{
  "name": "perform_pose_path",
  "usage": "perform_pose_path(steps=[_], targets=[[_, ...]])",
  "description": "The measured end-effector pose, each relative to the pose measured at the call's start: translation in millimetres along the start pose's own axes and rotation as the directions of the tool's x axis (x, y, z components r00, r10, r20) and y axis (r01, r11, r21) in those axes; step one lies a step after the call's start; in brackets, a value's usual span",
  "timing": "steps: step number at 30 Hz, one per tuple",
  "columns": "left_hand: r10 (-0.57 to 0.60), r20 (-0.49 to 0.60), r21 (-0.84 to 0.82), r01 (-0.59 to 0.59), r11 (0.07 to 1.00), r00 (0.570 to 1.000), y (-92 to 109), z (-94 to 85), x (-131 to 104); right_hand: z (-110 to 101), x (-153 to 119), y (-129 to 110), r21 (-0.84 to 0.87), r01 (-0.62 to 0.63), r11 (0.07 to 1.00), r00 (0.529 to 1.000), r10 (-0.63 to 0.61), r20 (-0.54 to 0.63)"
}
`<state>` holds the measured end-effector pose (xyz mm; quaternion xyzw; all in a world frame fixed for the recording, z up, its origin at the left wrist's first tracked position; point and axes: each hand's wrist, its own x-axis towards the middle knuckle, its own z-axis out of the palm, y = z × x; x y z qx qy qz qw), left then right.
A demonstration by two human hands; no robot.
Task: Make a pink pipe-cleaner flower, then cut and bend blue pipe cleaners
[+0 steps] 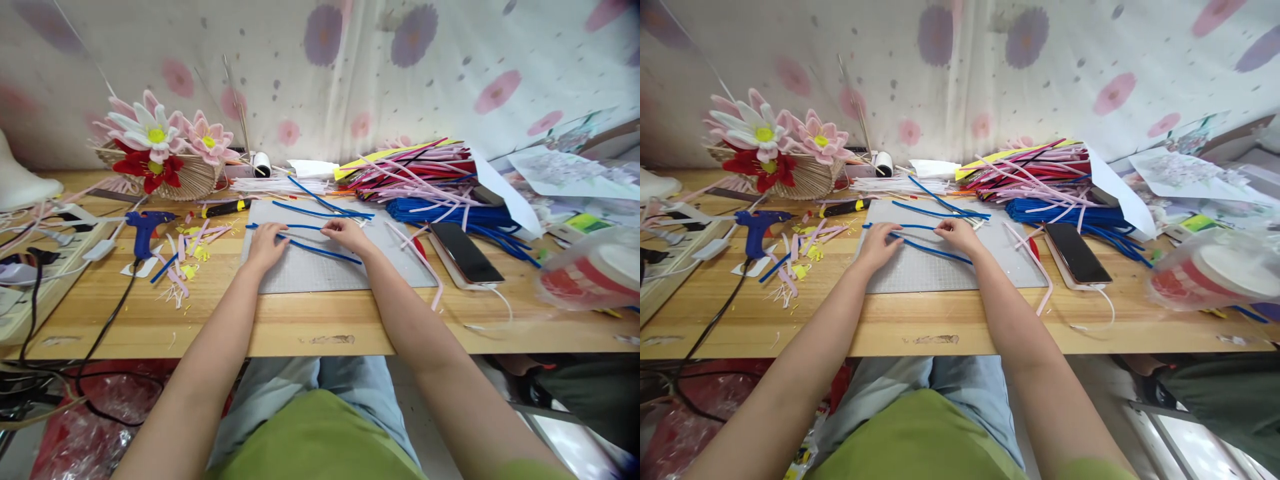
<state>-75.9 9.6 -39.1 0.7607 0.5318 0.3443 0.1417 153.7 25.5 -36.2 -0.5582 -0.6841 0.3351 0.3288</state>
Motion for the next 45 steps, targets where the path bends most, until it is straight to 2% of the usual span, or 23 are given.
perform_pose_path(steps=[2, 4, 6, 8, 10, 12, 15, 16, 18, 20, 22, 24, 25, 26, 28, 30, 32, 35, 41, 45], targets=[[0.030, 0.127, 0.024, -0.033, 0.999, 0.991, -2, 5.0, 0, -2, -1, 0, -0.199, -0.028, 0.980, 0.990, -0.001, -0.144], [0.034, 0.168, 0.059, -0.045, 0.997, 0.985, -1, 8.3, 1, -4, -3, -2, -0.349, -0.025, 0.937, 0.967, -0.066, -0.245], [0.044, 0.159, 0.083, -0.057, 0.995, 0.986, 0, 9.1, 1, -4, -6, -7, -0.403, 0.064, 0.913, 0.961, -0.165, -0.222], [0.070, 0.134, 0.076, -0.081, 0.994, 0.989, 2, 8.4, 2, -2, -8, -12, -0.355, 0.189, 0.915, 0.976, -0.215, -0.034], [0.092, 0.102, 0.052, -0.097, 0.994, 0.991, 5, 7.8, 2, 2, -10, -16, -0.307, 0.251, 0.918, 0.963, -0.205, 0.173], [0.087, 0.079, 0.030, -0.090, 0.996, 0.993, 7, 7.1, 2, 5, -10, -17, -0.301, 0.267, 0.915, 0.949, -0.196, 0.246], [0.040, 0.054, 0.021, -0.041, 0.999, 0.998, 7, 3.8, 1, 7, -8, -14, -0.253, 0.284, 0.925, 0.954, -0.246, 0.172], [0.019, 0.040, 0.024, -0.020, 1.000, 0.999, 7, 1.9, 1, 7, -6, -12, -0.218, 0.280, 0.935, 0.959, -0.261, 0.115], [-0.027, 0.013, 0.027, 0.027, 0.999, 1.000, 5, -2.1, 1, 7, -1, -7, -0.140, 0.244, 0.960, 0.963, -0.257, -0.084], [-0.079, 0.010, 0.003, 0.079, 0.997, 0.997, 4, -3.9, 1, 8, 5, -3, -0.007, 0.189, 0.982, 0.937, -0.183, -0.298], [-0.147, 0.062, -0.097, 0.152, 0.984, 0.987, 8, -0.8, 0, 10, 9, -2, 0.201, 0.132, 0.971, 0.919, -0.043, -0.392], [-0.236, 0.179, -0.287, 0.280, 0.916, 0.955, 16, 7.0, -1, 13, 11, -3, 0.419, 0.082, 0.904, 0.928, 0.085, -0.364], [-0.282, 0.269, -0.397, 0.373, 0.839, 0.921, 21, 11.7, -2, 15, 11, -5, 0.501, 0.067, 0.863, 0.934, 0.122, -0.336], [-0.337, 0.353, -0.482, 0.478, 0.734, 0.873, 27, 16.3, -3, 16, 11, -7, 0.559, 0.063, 0.827, 0.939, 0.140, -0.313], [-0.359, 0.462, -0.583, 0.583, 0.566, 0.811, 38, 23.5, -5, 19, 9, -12, 0.626, 0.075, 0.776, 0.950, 0.136, -0.283], [-0.379, 0.505, -0.604, 0.632, 0.485, 0.775, 45, 26.7, -6, 21, 6, -17, 0.665, 0.096, 0.741, 0.958, 0.113, -0.264], [-0.395, 0.501, -0.613, 0.638, 0.465, 0.770, 48, 26.6, -6, 22, 5, -20, 0.696, 0.114, 0.709, 0.963, 0.093, -0.253], [-0.393, 0.480, -0.633, 0.620, 0.464, 0.784, 48, 23.8, -7, 24, 5, -24, 0.719, 0.119, 0.685, 0.968, 0.079, -0.236], [-0.344, 0.533, -0.627, 0.634, 0.453, 0.773, 46, 19.2, -8, 30, 6, -22, 0.631, 0.156, 0.760, 0.964, 0.022, -0.265], [-0.303, 0.562, -0.614, 0.634, 0.471, 0.769, 44, 17.4, -9, 28, 7, -18, 0.597, 0.194, 0.778, 0.954, -0.008, -0.300]])
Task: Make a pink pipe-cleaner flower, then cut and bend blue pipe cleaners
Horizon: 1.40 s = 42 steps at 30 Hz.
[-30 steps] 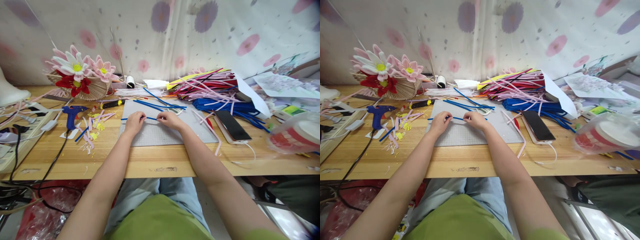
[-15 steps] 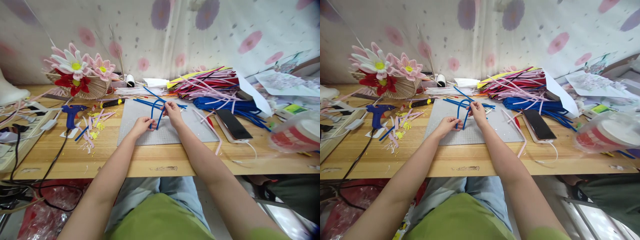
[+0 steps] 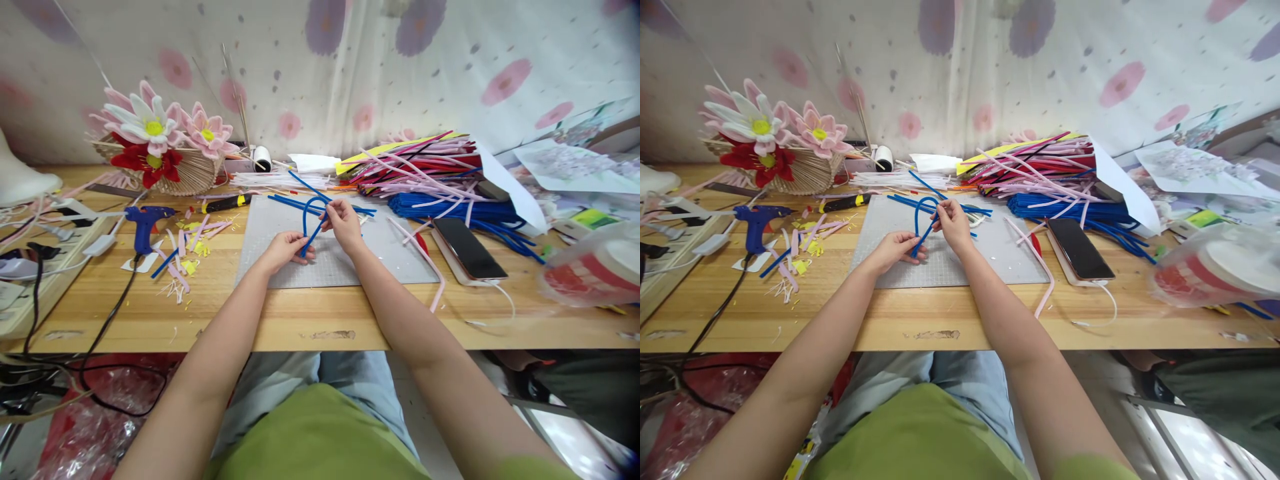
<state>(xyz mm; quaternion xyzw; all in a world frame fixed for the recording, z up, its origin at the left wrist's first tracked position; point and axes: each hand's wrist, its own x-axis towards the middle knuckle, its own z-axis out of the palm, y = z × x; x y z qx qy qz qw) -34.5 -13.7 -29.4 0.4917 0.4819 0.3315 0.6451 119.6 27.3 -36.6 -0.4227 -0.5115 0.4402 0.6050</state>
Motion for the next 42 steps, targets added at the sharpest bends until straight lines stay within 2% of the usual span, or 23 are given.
perform_pose_path(steps=[4, 8, 11, 16, 19, 22, 24, 27, 30, 34, 42], targets=[[0.004, 0.056, 0.019, -0.005, 1.000, 0.998, -1, -2.7, 0, -1, 0, 1, 0.007, -0.015, 1.000, 1.000, 0.015, 0.000], [-0.009, 0.112, 0.069, 0.001, 0.998, 0.994, -1, -4.9, 1, 2, -3, 3, 0.085, -0.132, 0.988, 0.991, 0.129, 0.036], [-0.027, 0.118, 0.098, 0.016, 0.995, 0.993, -2, -5.7, 1, 3, -5, 5, 0.190, -0.209, 0.959, 0.976, 0.191, 0.106], [-0.005, 0.095, 0.088, -0.004, 0.996, 0.995, -4, -3.8, 1, 4, -9, 1, 0.329, -0.295, 0.897, 0.940, 0.211, 0.267], [0.054, 0.032, 0.043, -0.056, 0.998, 0.998, -6, -1.6, 3, 5, -11, -1, 0.323, -0.348, 0.880, 0.903, 0.223, 0.366], [0.127, 0.005, -0.017, -0.127, 0.992, 0.992, -7, -1.5, 6, 6, -13, 1, 0.286, -0.382, 0.879, 0.883, 0.256, 0.394], [0.146, 0.054, -0.045, -0.144, 0.989, 0.988, -7, -3.2, 5, 5, -13, 3, 0.243, -0.425, 0.872, 0.857, 0.301, 0.419], [0.108, 0.162, -0.022, -0.106, 0.994, 0.981, -5, -6.8, 3, 5, -15, 3, 0.159, -0.468, 0.869, 0.801, 0.342, 0.491], [0.058, 0.196, 0.038, -0.066, 0.997, 0.979, -4, -8.8, 3, 5, -17, 1, 0.109, -0.469, 0.876, 0.772, 0.348, 0.531], [0.026, 0.163, 0.077, -0.039, 0.996, 0.986, -7, -8.3, 7, 4, -18, -2, 0.124, -0.461, 0.879, 0.775, 0.330, 0.539], [0.076, 0.100, -0.034, -0.073, 0.997, 0.992, -7, -5.2, 7, 5, -18, 5, 0.115, -0.389, 0.914, 0.811, 0.281, 0.513]])
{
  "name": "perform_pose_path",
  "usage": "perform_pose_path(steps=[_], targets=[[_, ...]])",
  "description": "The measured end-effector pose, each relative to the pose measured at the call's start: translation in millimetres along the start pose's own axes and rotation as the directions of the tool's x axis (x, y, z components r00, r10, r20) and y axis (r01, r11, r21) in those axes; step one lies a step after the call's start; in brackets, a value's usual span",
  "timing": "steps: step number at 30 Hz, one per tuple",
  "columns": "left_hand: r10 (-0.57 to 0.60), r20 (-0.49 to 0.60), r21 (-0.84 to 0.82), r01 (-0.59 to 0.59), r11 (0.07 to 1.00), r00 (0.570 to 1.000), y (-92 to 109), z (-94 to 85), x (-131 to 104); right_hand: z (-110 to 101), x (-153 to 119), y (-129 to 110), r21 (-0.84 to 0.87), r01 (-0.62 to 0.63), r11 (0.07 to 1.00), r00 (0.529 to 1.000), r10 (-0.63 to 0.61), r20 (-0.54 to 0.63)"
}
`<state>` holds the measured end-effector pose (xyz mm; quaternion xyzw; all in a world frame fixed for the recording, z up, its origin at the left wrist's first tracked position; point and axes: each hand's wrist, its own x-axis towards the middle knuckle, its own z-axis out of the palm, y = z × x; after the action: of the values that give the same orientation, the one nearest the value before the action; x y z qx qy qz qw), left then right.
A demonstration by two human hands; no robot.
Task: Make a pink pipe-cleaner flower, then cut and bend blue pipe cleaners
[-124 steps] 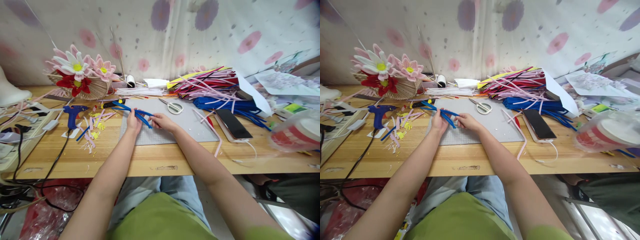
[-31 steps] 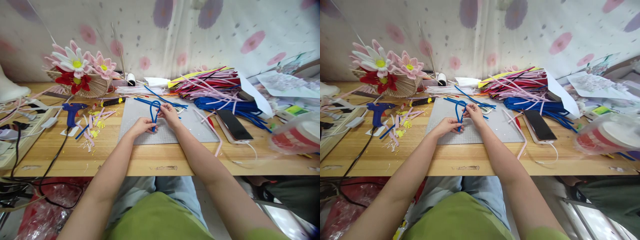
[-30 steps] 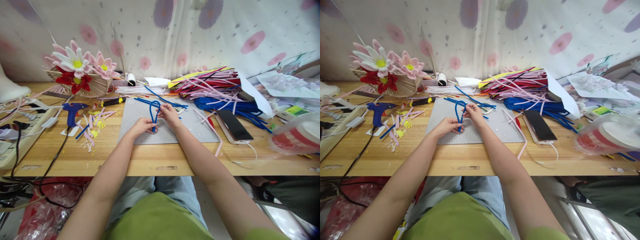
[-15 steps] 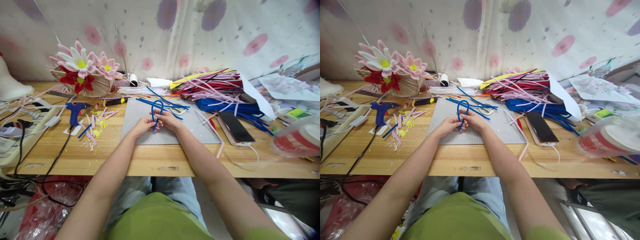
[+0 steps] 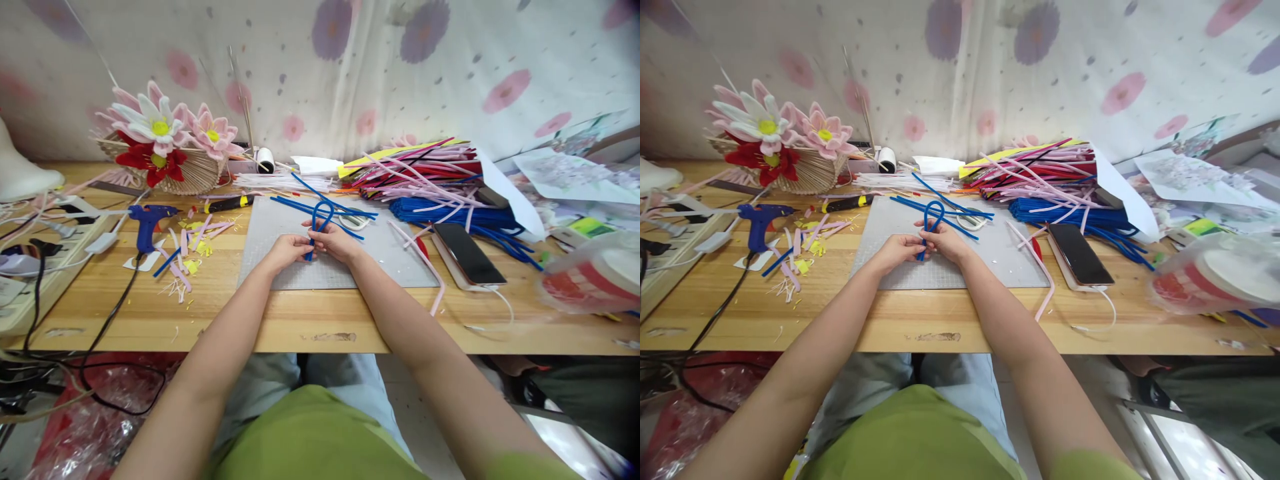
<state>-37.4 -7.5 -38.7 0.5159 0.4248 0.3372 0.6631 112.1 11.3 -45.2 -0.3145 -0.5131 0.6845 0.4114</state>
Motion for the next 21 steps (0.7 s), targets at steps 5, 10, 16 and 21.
perform_pose_path(steps=[5, 10, 16, 21], targets=[[0.004, -0.003, -0.020, -0.004, 1.000, 1.000, 1, -1.2, -3, 2, 2, 2, -0.024, 0.011, 1.000, 1.000, -0.012, -0.014], [-0.007, -0.019, -0.021, 0.007, 1.000, 1.000, -2, -0.9, -1, 3, 4, 2, -0.015, 0.002, 1.000, 0.999, -0.003, -0.037], [-0.068, -0.051, 0.020, 0.069, 0.997, 0.996, 3, -4.2, -5, 2, 6, 2, 0.121, 0.003, 0.993, 0.997, 0.006, -0.079], [-0.220, 0.074, 0.081, 0.214, 0.974, 0.973, 10, -16.5, -14, -8, 10, -2, 0.387, 0.070, 0.919, 0.969, 0.029, -0.246]])
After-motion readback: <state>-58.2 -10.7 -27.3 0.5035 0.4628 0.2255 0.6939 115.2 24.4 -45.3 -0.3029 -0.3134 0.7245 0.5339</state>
